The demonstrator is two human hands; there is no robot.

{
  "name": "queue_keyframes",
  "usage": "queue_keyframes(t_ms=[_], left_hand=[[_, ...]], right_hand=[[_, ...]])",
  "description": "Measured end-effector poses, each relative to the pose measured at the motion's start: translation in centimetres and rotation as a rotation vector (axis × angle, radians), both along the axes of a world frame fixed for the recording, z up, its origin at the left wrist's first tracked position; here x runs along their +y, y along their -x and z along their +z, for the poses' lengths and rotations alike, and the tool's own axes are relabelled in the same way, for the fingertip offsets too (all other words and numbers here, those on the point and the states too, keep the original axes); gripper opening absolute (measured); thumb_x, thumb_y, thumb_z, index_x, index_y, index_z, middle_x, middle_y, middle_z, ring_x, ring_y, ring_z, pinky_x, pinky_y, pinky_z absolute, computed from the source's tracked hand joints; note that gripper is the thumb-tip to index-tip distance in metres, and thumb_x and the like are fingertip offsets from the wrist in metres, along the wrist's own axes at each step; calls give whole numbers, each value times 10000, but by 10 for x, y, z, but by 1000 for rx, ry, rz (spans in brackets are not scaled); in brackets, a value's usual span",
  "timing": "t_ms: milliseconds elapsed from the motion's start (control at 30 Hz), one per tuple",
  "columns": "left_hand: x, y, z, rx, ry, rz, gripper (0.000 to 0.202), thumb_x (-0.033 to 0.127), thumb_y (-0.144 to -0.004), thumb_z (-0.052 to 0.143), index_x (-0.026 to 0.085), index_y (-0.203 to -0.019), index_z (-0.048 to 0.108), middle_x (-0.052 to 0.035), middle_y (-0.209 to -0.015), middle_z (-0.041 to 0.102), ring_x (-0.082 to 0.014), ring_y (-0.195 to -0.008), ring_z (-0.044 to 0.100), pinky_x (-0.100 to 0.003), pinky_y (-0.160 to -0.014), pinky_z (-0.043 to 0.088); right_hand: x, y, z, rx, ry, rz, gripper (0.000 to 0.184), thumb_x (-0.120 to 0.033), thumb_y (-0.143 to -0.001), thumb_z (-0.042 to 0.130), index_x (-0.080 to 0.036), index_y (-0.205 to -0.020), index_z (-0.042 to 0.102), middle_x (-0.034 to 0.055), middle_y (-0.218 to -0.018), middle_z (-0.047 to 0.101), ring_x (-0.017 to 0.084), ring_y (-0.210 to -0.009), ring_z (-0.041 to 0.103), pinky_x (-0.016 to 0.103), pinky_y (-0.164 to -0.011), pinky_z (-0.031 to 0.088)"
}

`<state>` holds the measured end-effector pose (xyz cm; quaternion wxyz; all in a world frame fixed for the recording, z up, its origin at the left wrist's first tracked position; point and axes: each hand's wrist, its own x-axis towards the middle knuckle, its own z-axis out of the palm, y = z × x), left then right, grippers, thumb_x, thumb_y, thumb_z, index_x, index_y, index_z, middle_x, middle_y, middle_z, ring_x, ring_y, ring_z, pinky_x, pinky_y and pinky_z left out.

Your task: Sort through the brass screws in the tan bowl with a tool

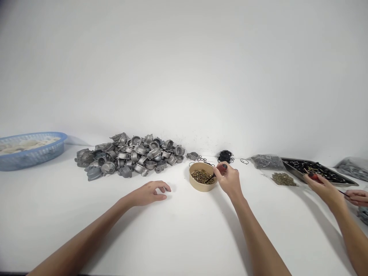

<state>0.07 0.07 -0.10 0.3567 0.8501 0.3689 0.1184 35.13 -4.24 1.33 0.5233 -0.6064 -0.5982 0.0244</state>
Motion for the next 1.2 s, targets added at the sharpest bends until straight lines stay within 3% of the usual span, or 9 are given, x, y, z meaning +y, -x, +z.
queue_keyframes(t_ms=[333, 667, 933, 1067, 1200], left_hand=[[0, 0, 0, 1, -5, -1, 308, 404, -887, 597, 305, -1171, 666, -39, -1169, 637, -237, -1048, 611, -292, -834, 489], [-1, -1, 1, 2, 6, 4, 312, 417, -890, 596, 306, -1173, 666, -45, -1171, 631, -235, -1054, 609, -288, -818, 490], [-1, -1, 1, 2, -3, 0, 300, 404, -888, 605, 314, -1168, 665, -39, -1163, 633, -232, -1082, 601, -290, -837, 481], [-1, -1, 1, -1, -9, 0, 298, 394, -885, 607, 314, -1166, 668, -35, -1158, 637, -232, -1079, 602, -286, -836, 477], [0, 0, -1, -5, -12, -4, 300, 389, -885, 606, 311, -1168, 669, -39, -1157, 638, -232, -1081, 603, -285, -831, 477]], right_hand=[[3, -1, -3, -93, -27, -86, 152, -387, -828, 637, -239, -831, 599, 21, -688, 709, 225, -643, 693, 346, -730, 528], [13, 4, -20, 49, 67, 121, 249, -463, -841, 660, -231, -927, 644, 67, -828, 758, 276, -758, 761, 357, -695, 603], [6, 12, -12, 183, 104, 247, 309, -512, -844, 672, -219, -915, 607, 79, -833, 756, 268, -701, 761, 350, -666, 606], [3, 10, -6, 188, 100, 232, 330, -534, -838, 666, -213, -884, 603, 72, -779, 742, 244, -608, 725, 340, -607, 576], [2, 3, -1, 154, 57, 128, 305, -518, -850, 646, -219, -841, 586, 30, -672, 690, 209, -557, 666, 314, -575, 532]])
